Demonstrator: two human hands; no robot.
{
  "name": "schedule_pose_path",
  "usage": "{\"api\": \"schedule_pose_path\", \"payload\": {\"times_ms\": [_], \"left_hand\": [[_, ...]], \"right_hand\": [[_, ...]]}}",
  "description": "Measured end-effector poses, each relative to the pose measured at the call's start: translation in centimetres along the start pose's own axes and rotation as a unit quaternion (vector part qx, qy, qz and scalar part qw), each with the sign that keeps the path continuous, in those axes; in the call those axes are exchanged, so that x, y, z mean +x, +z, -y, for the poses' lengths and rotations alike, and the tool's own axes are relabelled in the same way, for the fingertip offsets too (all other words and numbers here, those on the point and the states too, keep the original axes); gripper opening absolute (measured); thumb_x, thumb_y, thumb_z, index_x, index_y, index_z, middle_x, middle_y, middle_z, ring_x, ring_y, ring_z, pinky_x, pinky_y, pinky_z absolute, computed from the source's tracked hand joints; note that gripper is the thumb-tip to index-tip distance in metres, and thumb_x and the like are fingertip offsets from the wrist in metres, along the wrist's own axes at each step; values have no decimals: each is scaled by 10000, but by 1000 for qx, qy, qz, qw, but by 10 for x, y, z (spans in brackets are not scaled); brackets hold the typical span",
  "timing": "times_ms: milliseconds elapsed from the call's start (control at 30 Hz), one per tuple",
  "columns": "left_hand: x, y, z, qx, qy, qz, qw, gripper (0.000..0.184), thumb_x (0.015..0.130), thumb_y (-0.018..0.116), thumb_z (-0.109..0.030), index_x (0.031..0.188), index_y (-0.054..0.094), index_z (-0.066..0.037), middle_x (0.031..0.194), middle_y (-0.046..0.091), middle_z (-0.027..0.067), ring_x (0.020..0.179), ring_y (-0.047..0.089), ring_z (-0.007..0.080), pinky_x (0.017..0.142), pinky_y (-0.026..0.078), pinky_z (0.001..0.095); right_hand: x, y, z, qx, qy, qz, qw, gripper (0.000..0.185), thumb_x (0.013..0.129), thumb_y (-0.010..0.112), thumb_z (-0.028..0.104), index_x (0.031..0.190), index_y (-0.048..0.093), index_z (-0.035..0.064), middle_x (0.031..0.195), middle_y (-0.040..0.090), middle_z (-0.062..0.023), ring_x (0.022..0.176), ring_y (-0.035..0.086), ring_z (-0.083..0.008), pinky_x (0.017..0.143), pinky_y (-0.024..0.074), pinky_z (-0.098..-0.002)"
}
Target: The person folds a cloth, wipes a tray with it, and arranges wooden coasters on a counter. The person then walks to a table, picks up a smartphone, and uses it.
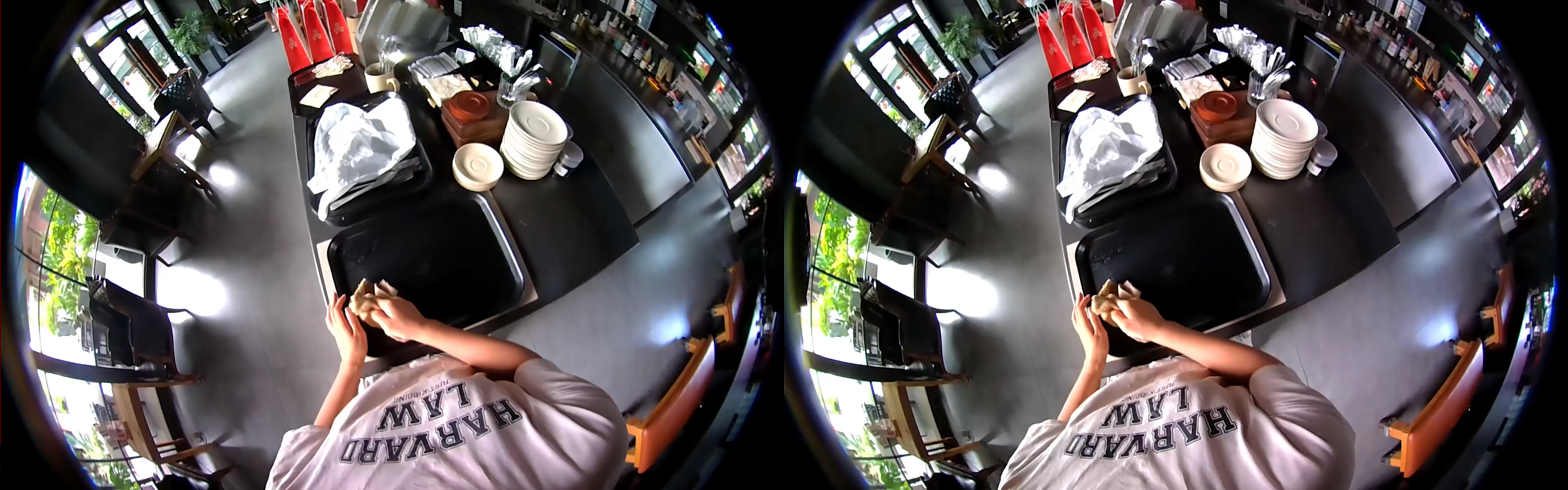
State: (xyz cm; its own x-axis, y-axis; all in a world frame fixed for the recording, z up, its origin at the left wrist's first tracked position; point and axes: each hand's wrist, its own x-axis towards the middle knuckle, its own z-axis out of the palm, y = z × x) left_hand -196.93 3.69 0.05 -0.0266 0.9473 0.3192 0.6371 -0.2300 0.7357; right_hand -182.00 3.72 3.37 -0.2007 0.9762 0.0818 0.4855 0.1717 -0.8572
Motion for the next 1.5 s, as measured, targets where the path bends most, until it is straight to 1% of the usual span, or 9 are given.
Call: {"api": "schedule_pose_path", "payload": {"times_ms": [100, 167, 300, 500, 633, 733, 833, 1000, 1500], "left_hand": [[4, 10, -54, -149, 18, 59, 987, 368, 917, 373, -106, 1265, 359, 12, 1280, 428, 198, 1193, 410, 290, 1018, 285, 363], [-1, 41, -65, -207, -7, 85, 975, 389, 943, 338, -128, 1310, 289, -9, 1289, 429, 174, 1179, 420, 240, 1001, 291, 329], [-6, 98, -104, -241, -77, 113, 961, 401, 939, 372, -108, 1326, 281, -56, 1247, 474, 166, 1109, 475, 209, 919, 364, 293], [38, 168, -158, -145, 69, 114, 980, 511, 821, 541, -37, 1281, 322, 16, 1245, 443, 204, 1162, 432, 310, 985, 331, 351], [111, 214, -184, 17, 220, 67, 973, 598, 773, 628, -165, 1267, 340, 12, 1245, 412, 223, 1155, 406, 359, 980, 335, 396], [167, 262, -178, 9, 140, 78, 987, 586, 807, 594, -290, 1249, 368, 20, 1230, 433, 231, 1156, 412, 359, 976, 341, 390], [226, 331, -107, -182, -47, 59, 980, 569, 867, 507, -393, 1233, 414, 32, 1230, 475, 232, 1163, 447, 335, 981, 343, 343], [232, 337, -105, -247, -111, 137, 953, 576, 913, 403, -449, 1239, 436, 24, 1240, 494, 170, 1171, 452, 242, 987, 332, 307], [231, 338, -137, -484, -182, 147, 843, 632, 932, 211, -518, 1274, 420, -29, 1251, 491, 101, 1147, 457, 206, 992, 336, 335]], "right_hand": [[-14, -40, -15, 36, -4, -34, 999, 294, 838, 473, 165, 1066, 551, -4, 973, 598, -220, 825, 594, -372, 726, 488, -393], [-26, -78, -21, -210, -164, -236, 934, 289, 839, 474, 156, 1056, 555, -17, 1027, 580, -229, 850, 590, -380, 749, 478, -390], [-70, -146, -66, 297, 151, -147, 931, 392, 870, 442, 294, 1050, 554, -36, 1001, 614, -124, 867, 605, -253, 776, 465, -350], [-124, -260, -131, 583, 143, -358, 715, 514, 845, 461, 338, 1232, 427, 2, 1199, 502, -124, 1095, 488, -233, 946, 389, -372], [-149, -329, -164, 465, 103, -341, 810, 400, 860, 461, 281, 1147, 490, 3, 1090, 552, -97, 1005, 528, -194, 886, 414, -323], [-159, -350, -219, 247, 202, -322, 891, 431, 863, 478, 264, 1202, 441, 1, 1090, 557, -154, 1012, 540, -240, 874, 427, -355], [-145, -353, -218, -320, 119, -394, 853, 574, 820, 540, 148, 1326, 300, 21, 1299, 397, -233, 1205, 382, -357, 1003, 315, -398], [-86, -325, -208, 271, 105, -259, 921, 491, 894, 477, 192, 1327, 331, 13, 1337, 397, -135, 1205, 387, -177, 995, 298, -297], [110, -237, -215, 371, 91, -449, 808, 606, 953, 308, 398, 1358, 217, -44, 1387, 281, -188, 1255, 321, -254, 1036, 246, -341]]}}
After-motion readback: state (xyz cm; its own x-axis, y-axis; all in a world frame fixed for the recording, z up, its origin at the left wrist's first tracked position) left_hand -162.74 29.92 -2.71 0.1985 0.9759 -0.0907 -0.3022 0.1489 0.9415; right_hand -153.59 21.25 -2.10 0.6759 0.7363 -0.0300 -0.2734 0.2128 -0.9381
